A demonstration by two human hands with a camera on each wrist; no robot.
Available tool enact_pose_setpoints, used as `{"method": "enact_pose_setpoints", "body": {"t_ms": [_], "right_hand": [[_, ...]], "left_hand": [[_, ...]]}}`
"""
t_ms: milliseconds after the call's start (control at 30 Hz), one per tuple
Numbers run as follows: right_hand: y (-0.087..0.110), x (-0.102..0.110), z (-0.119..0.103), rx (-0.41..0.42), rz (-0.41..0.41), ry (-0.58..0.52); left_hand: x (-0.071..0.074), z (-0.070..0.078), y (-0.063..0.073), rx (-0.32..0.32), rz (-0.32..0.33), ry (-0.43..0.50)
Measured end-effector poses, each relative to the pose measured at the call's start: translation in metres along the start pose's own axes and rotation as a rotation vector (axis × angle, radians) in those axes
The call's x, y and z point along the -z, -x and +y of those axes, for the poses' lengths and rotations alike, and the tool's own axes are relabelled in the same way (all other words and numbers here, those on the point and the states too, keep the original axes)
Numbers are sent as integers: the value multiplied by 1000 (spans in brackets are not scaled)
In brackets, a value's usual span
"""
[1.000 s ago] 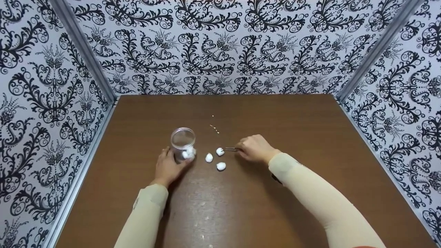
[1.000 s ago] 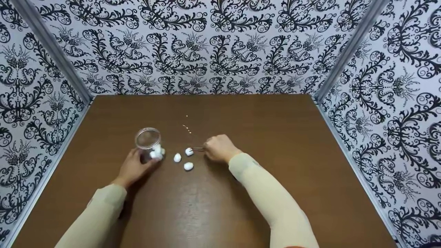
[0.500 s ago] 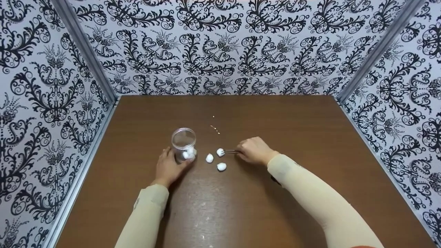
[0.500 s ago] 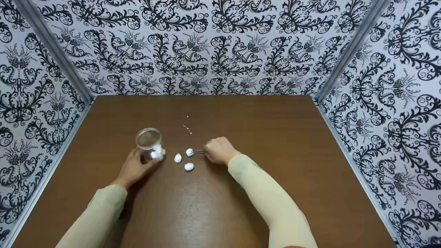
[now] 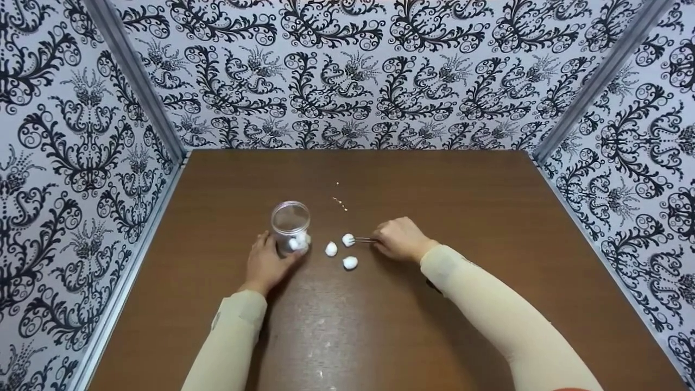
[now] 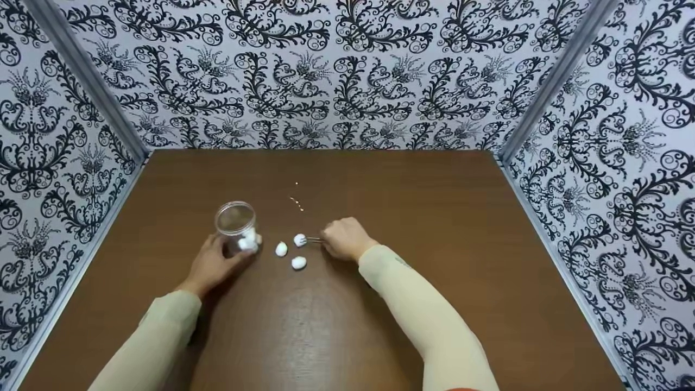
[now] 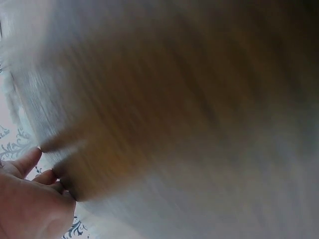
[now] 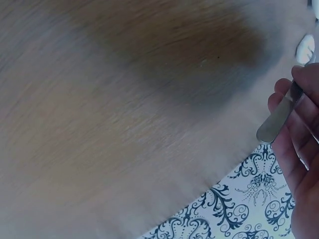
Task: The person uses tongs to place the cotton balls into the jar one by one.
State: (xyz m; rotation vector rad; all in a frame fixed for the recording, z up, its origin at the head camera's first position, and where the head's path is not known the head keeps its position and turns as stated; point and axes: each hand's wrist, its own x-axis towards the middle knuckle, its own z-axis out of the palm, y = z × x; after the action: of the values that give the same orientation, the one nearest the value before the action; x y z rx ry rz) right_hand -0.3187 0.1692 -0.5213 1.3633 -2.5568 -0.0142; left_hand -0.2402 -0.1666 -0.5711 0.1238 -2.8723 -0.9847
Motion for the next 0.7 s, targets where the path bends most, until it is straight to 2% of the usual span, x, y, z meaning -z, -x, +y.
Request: {"method": "enact_pose_setpoints", "body": {"t_ms": [300,700], "right_hand": [[2,-5,1,3,55,30],[2,1,4,11,107,28]], "left_hand": [[-2,0,-1,4,-9,-5],[3,3,0,12,-5,-1]]}}
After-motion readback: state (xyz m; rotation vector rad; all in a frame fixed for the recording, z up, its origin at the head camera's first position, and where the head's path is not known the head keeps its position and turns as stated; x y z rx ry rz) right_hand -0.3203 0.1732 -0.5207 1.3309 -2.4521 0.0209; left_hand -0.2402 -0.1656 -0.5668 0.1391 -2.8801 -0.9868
